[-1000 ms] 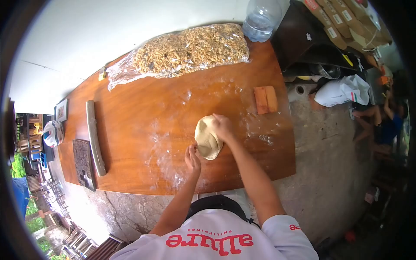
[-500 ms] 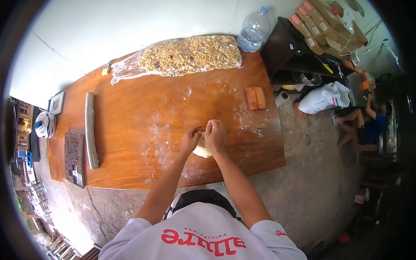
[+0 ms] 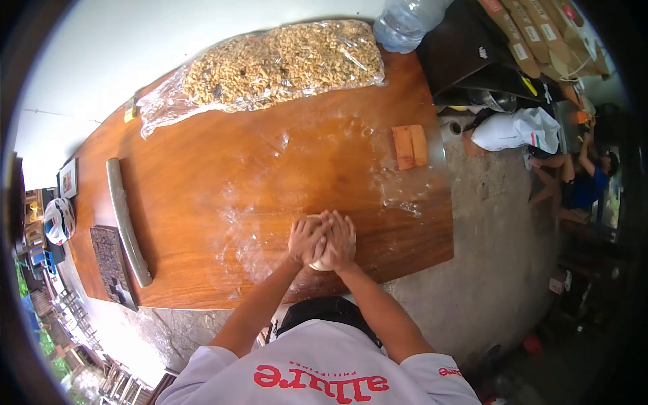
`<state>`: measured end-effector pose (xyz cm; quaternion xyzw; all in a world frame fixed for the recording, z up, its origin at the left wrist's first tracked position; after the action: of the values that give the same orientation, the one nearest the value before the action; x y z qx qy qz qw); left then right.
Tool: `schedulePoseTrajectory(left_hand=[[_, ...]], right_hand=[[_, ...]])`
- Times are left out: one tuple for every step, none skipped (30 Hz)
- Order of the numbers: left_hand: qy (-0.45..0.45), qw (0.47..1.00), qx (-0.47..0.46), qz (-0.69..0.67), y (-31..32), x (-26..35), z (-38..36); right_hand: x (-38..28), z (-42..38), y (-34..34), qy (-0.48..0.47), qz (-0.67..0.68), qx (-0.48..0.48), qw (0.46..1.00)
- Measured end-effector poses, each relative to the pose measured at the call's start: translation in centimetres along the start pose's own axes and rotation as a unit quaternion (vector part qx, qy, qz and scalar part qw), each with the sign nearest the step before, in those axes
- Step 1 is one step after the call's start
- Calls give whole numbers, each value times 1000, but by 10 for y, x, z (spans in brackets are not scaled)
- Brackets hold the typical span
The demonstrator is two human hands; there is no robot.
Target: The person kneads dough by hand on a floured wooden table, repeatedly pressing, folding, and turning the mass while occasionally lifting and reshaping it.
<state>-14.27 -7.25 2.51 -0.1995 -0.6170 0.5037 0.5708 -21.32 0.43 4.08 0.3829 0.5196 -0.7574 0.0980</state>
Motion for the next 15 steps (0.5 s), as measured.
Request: schedulePoseTrajectory(left_hand=[[-4, 1000, 2, 11, -5, -9, 23], [-39, 998, 20, 51, -6, -21, 38], [-74, 993, 37, 90, -7, -33, 54], [-97, 987, 80, 98, -14, -45, 74], [-122, 979, 123, 107, -22, -57, 93], [-160, 972, 126, 118, -22, -71, 107], [-196, 963, 129, 130, -22, -83, 117], [-199, 963, 124, 135, -23, -90, 128], [-223, 955, 154, 121, -27, -98, 138], [-246, 946, 184, 106, -31, -104, 143], [-246, 945, 183, 112, -29, -107, 147], [-265, 937, 206, 94, -28, -112, 146], [-282, 929, 230, 76, -28, -113, 142], [-277, 929, 232, 82, -28, -108, 136], [-273, 935, 221, 58, -26, -101, 128]], right_hand=[[4, 24, -3, 19, -28, -6, 999], [13, 47, -3, 37, -57, -11, 998], [23, 68, 2, 41, -55, -15, 998], [33, 88, 3, 51, -71, 15, 996], [45, 108, 4, 59, -87, 44, 993], [51, 129, 2, 59, -81, 62, 993], [54, 151, -2, 59, -74, 82, 992], [56, 170, -5, 51, -62, 96, 992], [59, 188, -7, 41, -50, 113, 992], [64, 204, -5, 42, -44, 112, 992], [67, 219, -6, 26, -42, 127, 991], [68, 230, -6, 10, -39, 143, 989], [74, 235, -3, 10, -33, 147, 989], [79, 239, -2, 7, 14, 161, 987], [87, 242, -1, 0, 59, 177, 982]])
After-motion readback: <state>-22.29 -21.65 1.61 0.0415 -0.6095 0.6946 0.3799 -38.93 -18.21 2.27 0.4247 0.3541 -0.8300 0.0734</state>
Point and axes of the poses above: each hand's wrist, its own z-axis towards the middle knuckle, its own y-axis out of the palm, x = y × z, the point moved 6 cm from there along z, towards the middle knuckle, and after that the axes turned 15 degrees about z, right-handed, at the moved point
